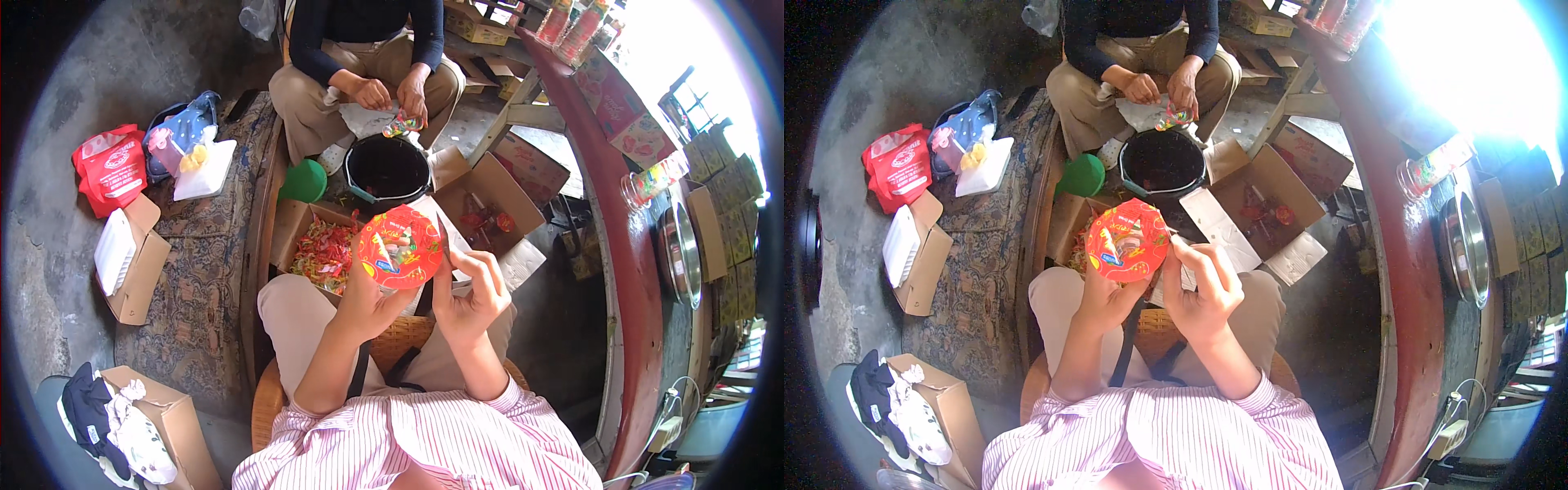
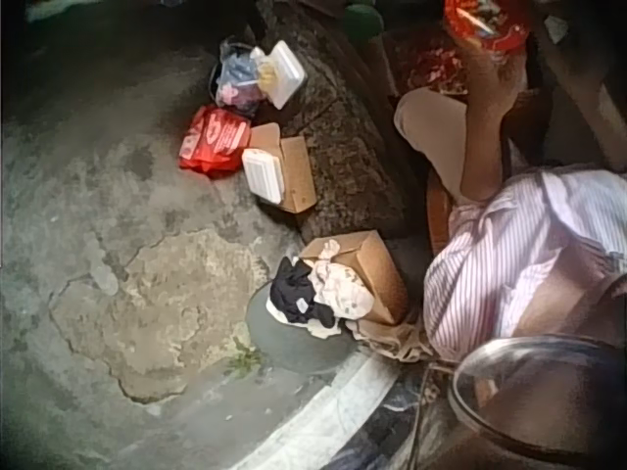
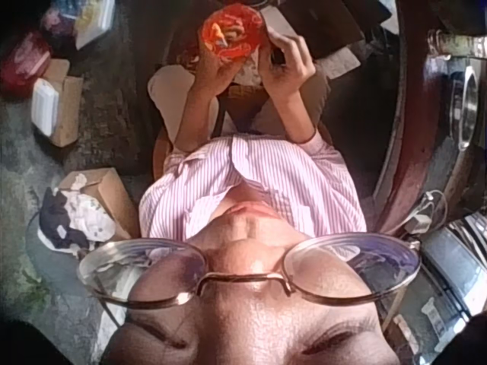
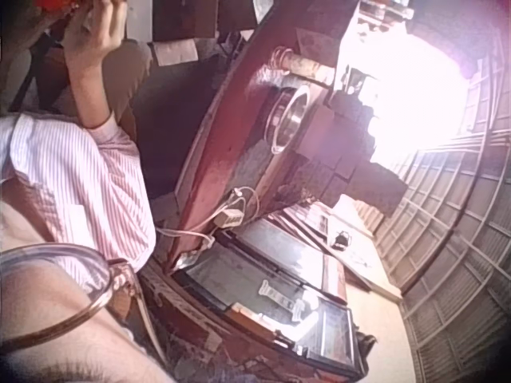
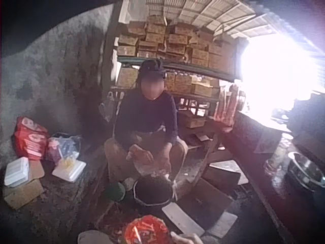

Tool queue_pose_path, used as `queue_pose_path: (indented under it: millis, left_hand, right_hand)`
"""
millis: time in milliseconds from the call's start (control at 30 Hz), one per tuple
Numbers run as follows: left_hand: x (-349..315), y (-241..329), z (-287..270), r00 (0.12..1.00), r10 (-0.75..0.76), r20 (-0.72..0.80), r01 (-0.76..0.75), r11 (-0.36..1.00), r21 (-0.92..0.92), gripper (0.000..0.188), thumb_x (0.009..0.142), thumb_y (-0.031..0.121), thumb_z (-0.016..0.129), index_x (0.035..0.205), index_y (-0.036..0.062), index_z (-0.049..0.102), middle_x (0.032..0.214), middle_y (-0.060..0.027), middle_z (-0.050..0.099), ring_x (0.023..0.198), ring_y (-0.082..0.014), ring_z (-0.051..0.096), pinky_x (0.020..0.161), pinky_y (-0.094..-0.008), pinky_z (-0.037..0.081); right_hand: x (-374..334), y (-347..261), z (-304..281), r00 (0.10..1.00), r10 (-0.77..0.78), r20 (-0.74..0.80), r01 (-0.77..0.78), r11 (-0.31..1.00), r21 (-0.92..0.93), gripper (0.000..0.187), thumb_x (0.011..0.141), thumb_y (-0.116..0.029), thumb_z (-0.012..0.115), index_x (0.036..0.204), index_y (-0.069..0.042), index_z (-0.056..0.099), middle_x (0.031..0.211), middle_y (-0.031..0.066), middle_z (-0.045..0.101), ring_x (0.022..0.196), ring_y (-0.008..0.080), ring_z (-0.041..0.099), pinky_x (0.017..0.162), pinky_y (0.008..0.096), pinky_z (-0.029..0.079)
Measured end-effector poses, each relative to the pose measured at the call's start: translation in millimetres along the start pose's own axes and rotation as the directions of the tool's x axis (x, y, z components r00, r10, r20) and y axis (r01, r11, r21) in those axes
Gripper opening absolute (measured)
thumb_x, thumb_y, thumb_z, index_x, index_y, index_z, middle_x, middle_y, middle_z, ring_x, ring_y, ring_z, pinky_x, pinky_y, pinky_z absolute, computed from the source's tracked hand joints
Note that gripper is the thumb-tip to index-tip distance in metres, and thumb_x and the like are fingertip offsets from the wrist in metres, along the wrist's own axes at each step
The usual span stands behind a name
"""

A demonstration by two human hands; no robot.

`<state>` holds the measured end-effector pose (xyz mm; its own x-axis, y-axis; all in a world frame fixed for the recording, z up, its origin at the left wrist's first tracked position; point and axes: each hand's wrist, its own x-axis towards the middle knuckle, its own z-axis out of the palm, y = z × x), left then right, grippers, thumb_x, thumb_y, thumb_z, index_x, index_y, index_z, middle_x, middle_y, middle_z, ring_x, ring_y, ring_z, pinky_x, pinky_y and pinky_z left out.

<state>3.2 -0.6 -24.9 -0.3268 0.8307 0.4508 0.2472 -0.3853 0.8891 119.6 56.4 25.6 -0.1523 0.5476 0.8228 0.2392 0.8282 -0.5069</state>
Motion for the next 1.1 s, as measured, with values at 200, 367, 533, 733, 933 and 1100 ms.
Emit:
queue_pose_path:
  millis: [200, 367, 533, 733, 933, 1100]
  left_hand:
    - [-1, -2, -1, 0.999, 0.032, 0.002, -0.032, 0.999, 0.024, 0.069, 0.072, 0.020, 0.069, 0.123, -0.0019, 0.027, 0.109, -0.0138, 0.049, 0.100, -0.0226, 0.050, 0.086, -0.0339, 0.039]
    - [-4, -11, 0, 0.994, 0.101, 0.049, -0.104, 0.993, 0.057, 0.066, 0.073, 0.020, 0.068, 0.121, -0.0010, 0.029, 0.107, -0.0134, 0.049, 0.099, -0.0224, 0.051, 0.085, -0.0342, 0.040]
    - [-2, -3, -5, 0.996, 0.089, 0.005, -0.089, 0.987, 0.132, 0.060, 0.072, 0.018, 0.068, 0.118, -0.0004, 0.034, 0.105, -0.0115, 0.049, 0.097, -0.0213, 0.051, 0.084, -0.0336, 0.039]
    - [2, -1, -7, 0.998, 0.067, -0.013, -0.066, 0.995, 0.076, 0.058, 0.071, 0.017, 0.068, 0.117, 0.0000, 0.036, 0.104, -0.0104, 0.049, 0.094, -0.0197, 0.049, 0.083, -0.0333, 0.039]
    - [2, -4, -8, 0.997, 0.072, 0.005, -0.072, 0.992, 0.103, 0.061, 0.071, 0.019, 0.070, 0.118, -0.0002, 0.037, 0.102, -0.0094, 0.049, 0.093, -0.0195, 0.049, 0.082, -0.0323, 0.040]
    - [-1, -5, -5, 0.994, 0.107, 0.017, -0.108, 0.989, 0.105, 0.061, 0.072, 0.020, 0.069, 0.119, -0.0006, 0.036, 0.102, -0.0091, 0.049, 0.093, -0.0197, 0.051, 0.083, -0.0329, 0.040]
  right_hand:
    - [0, 4, 4, 1.000, -0.018, -0.003, 0.018, 1.000, -0.025, 0.021, 0.063, 0.008, 0.065, 0.082, -0.001, 0.061, 0.067, 0.0107, 0.058, 0.057, 0.0206, 0.057, 0.052, 0.0261, 0.045]
    - [2, 9, 5, 0.999, 0.021, 0.030, -0.022, 1.000, 0.008, 0.021, 0.064, 0.008, 0.064, 0.083, -0.002, 0.063, 0.066, 0.0085, 0.057, 0.055, 0.0191, 0.056, 0.051, 0.0250, 0.044]
    - [1, 9, 5, 0.993, 0.114, 0.023, -0.115, 0.992, 0.048, 0.020, 0.066, 0.008, 0.064, 0.083, -0.002, 0.062, 0.066, 0.0084, 0.058, 0.055, 0.0158, 0.056, 0.052, 0.0232, 0.044]
    - [-2, 7, 6, 0.998, 0.058, 0.027, -0.060, 0.996, 0.072, 0.019, 0.066, 0.008, 0.065, 0.082, -0.002, 0.062, 0.066, 0.0091, 0.059, 0.056, 0.0167, 0.058, 0.053, 0.0231, 0.044]
    - [-6, 6, 8, 0.998, 0.050, 0.027, -0.052, 0.997, 0.049, 0.019, 0.065, 0.007, 0.065, 0.082, -0.002, 0.062, 0.066, 0.0091, 0.059, 0.057, 0.0172, 0.058, 0.053, 0.0230, 0.044]
    - [-3, 8, 8, 0.996, 0.077, 0.034, -0.080, 0.994, 0.072, 0.019, 0.066, 0.008, 0.065, 0.082, -0.002, 0.063, 0.066, 0.0098, 0.059, 0.057, 0.0168, 0.058, 0.053, 0.0230, 0.044]
